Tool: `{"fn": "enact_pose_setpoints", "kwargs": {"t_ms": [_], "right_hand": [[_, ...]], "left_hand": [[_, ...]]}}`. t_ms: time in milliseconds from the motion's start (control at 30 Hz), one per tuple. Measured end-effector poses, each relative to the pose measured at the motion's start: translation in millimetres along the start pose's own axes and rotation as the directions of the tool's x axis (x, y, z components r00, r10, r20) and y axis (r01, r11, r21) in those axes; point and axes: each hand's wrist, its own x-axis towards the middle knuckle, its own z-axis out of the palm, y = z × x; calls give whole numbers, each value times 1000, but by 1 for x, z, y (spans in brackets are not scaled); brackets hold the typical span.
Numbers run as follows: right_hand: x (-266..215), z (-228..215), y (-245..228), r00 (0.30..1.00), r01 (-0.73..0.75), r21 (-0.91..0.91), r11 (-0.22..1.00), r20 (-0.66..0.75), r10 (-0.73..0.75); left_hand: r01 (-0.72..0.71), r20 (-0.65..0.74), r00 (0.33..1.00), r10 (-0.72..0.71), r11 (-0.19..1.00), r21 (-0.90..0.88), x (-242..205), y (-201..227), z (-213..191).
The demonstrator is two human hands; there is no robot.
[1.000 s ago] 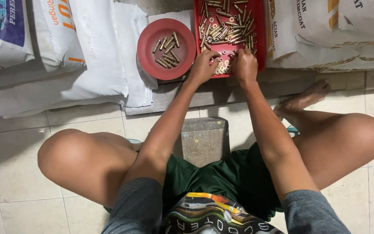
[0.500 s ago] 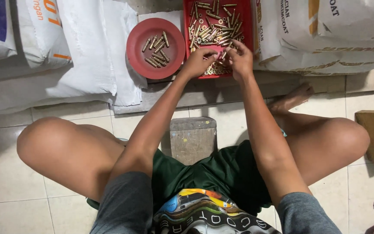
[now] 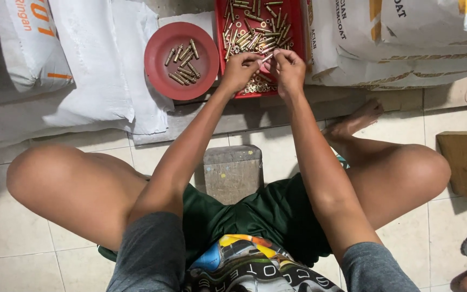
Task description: Assembling metal bolts and nuts by hand from storage trays while seated in a warehouse area.
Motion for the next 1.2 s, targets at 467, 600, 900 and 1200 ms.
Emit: {"fn": "enact_pose_setpoints", "kwargs": {"t_ms": [467, 600, 900, 1200], "right_hand": [[-29, 34, -17, 963, -26, -23, 999, 268, 32], [-28, 39, -19, 961, 3, -82, 997, 277, 20], [-41, 46, -32, 864, 375, -345, 860, 466, -189], [-27, 45, -21, 829, 424, -435, 795, 540, -146]], "left_hand": [[32, -156, 977, -142, 829, -558, -1, 20, -10], [36, -160, 975, -157, 813, -581, 2, 12, -21], [157, -23, 977, -212, 786, -597, -11, 17, -39], [174, 16, 982, -189, 863, -475, -16, 1, -55]]}}
